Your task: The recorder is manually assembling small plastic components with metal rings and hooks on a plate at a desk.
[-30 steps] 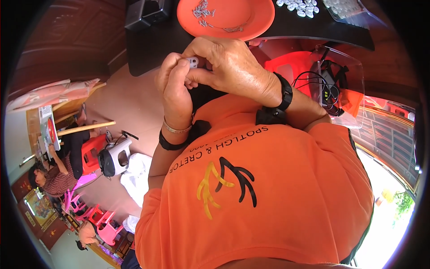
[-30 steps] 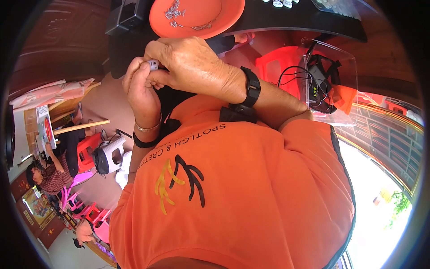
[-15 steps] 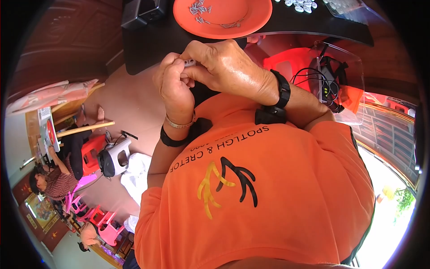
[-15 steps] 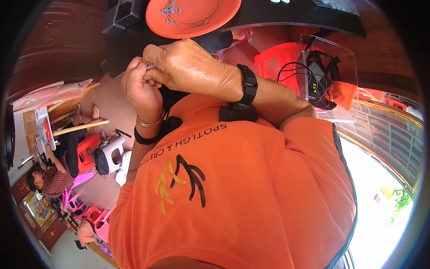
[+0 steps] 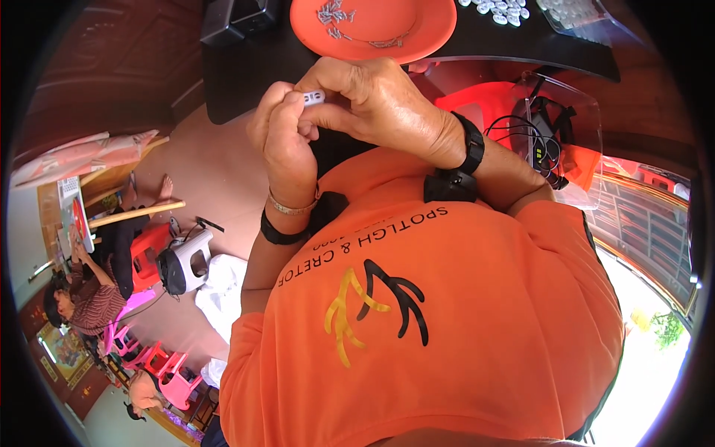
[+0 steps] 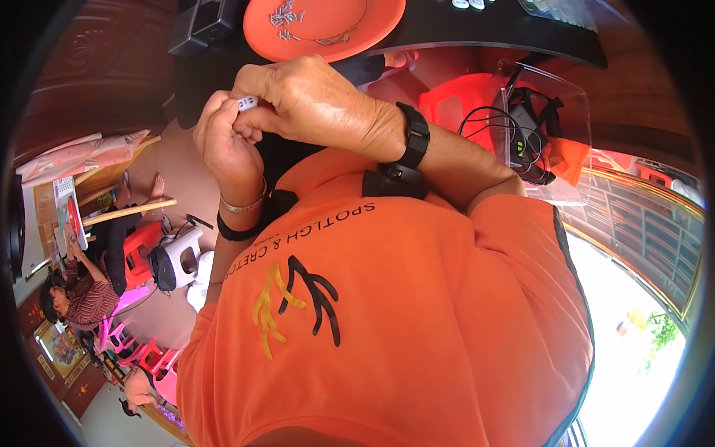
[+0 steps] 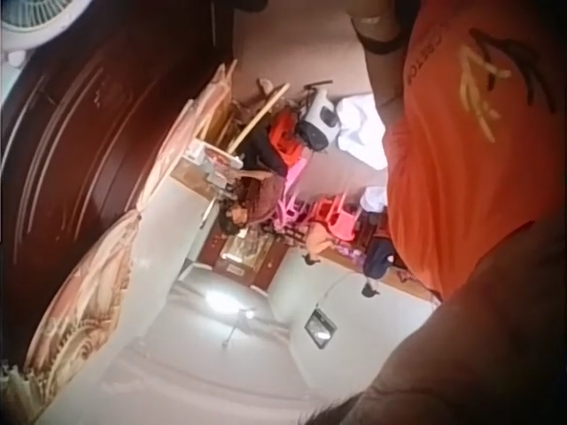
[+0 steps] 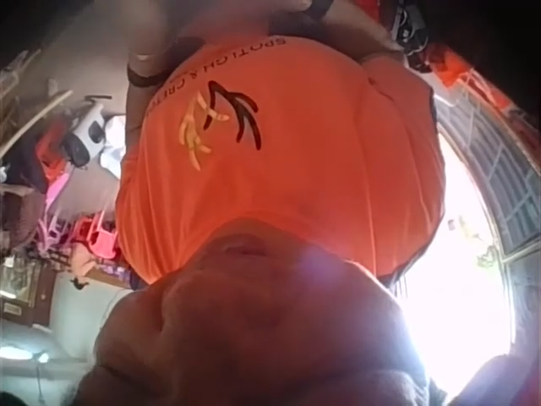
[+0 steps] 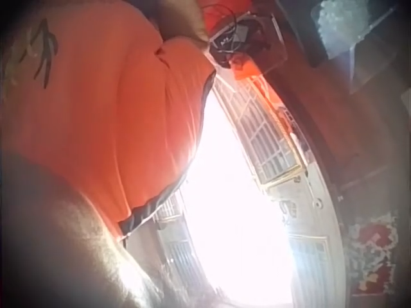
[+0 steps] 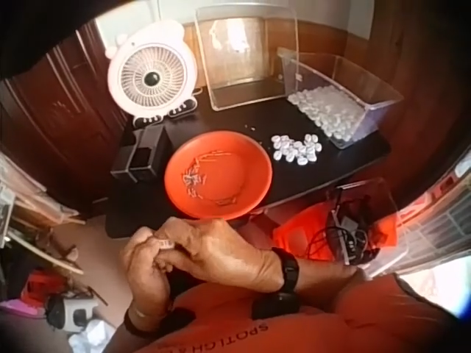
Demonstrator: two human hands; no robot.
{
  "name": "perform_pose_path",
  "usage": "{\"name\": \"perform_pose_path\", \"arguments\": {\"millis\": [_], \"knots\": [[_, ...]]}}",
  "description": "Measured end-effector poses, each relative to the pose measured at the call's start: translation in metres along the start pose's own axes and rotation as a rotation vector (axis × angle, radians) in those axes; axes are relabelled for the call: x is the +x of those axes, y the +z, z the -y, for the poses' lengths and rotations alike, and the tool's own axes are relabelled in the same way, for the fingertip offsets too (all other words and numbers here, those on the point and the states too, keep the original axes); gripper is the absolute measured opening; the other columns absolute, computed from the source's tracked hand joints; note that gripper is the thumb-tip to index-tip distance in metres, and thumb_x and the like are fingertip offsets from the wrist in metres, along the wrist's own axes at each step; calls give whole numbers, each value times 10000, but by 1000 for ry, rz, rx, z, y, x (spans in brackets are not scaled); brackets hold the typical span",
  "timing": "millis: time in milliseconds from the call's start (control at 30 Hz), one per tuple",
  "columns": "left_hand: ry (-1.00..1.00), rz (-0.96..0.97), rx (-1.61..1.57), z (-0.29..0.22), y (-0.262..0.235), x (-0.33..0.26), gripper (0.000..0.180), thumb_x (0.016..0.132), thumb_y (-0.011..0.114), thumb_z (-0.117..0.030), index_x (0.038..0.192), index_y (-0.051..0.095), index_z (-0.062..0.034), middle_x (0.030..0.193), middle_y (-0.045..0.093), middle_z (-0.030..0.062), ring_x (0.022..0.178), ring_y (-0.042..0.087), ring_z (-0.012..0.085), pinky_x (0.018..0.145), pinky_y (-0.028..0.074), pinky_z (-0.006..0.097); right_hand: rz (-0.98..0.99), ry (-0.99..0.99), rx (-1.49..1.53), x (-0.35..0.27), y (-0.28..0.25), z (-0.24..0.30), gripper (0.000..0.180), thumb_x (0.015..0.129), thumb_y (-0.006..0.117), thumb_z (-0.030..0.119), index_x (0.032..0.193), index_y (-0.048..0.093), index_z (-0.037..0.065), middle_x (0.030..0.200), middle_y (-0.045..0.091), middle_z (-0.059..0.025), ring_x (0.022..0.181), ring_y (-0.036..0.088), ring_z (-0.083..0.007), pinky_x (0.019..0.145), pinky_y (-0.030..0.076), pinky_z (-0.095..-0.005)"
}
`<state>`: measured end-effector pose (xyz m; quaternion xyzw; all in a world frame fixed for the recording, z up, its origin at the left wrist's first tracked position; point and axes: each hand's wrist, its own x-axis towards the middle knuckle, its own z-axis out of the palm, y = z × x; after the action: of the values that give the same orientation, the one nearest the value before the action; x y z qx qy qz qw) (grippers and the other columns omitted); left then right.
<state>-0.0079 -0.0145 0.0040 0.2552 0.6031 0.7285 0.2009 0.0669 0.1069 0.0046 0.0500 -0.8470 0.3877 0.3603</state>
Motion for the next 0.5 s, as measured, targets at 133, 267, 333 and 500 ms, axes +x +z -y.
{"name": "perform_pose_path", "arguments": {"millis": [133, 267, 333, 500], "knots": [[7, 2, 44, -3, -4, 1, 234, 886, 465, -140, 676, 468, -38, 578, 406, -18, 504, 360, 50, 457, 267, 221, 11, 158, 341, -1, 4, -3, 160, 781, 708, 82, 904, 616, 38, 684, 665, -51, 621, 662, -166, 549, 505, -274], [21, 10, 36, -3, -3, 0, 250, 897, 467, -143, 669, 458, -39, 577, 409, -13, 509, 358, 51, 462, 271, 225, 51, 253, 519, -3, 2, -3, 165, 797, 701, 37, 946, 630, 28, 689, 671, -31, 652, 669, -113, 596, 525, -237], [35, 20, 31, -2, -3, -2, 249, 899, 465, -142, 675, 462, -34, 580, 415, -11, 513, 361, 53, 468, 276, 226, 49, 257, 532, -5, 1, -1, 166, 800, 699, 36, 951, 629, 28, 699, 673, -32, 665, 671, -112, 613, 531, -233], [86, 28, 45, -4, -3, -5, 237, 906, 461, -142, 703, 478, -21, 595, 430, -6, 530, 377, 58, 488, 294, 226, 33, 202, 517, -5, 1, -2, 174, 806, 696, 34, 966, 627, 30, 731, 678, -34, 704, 679, -113, 650, 546, -229]]}}
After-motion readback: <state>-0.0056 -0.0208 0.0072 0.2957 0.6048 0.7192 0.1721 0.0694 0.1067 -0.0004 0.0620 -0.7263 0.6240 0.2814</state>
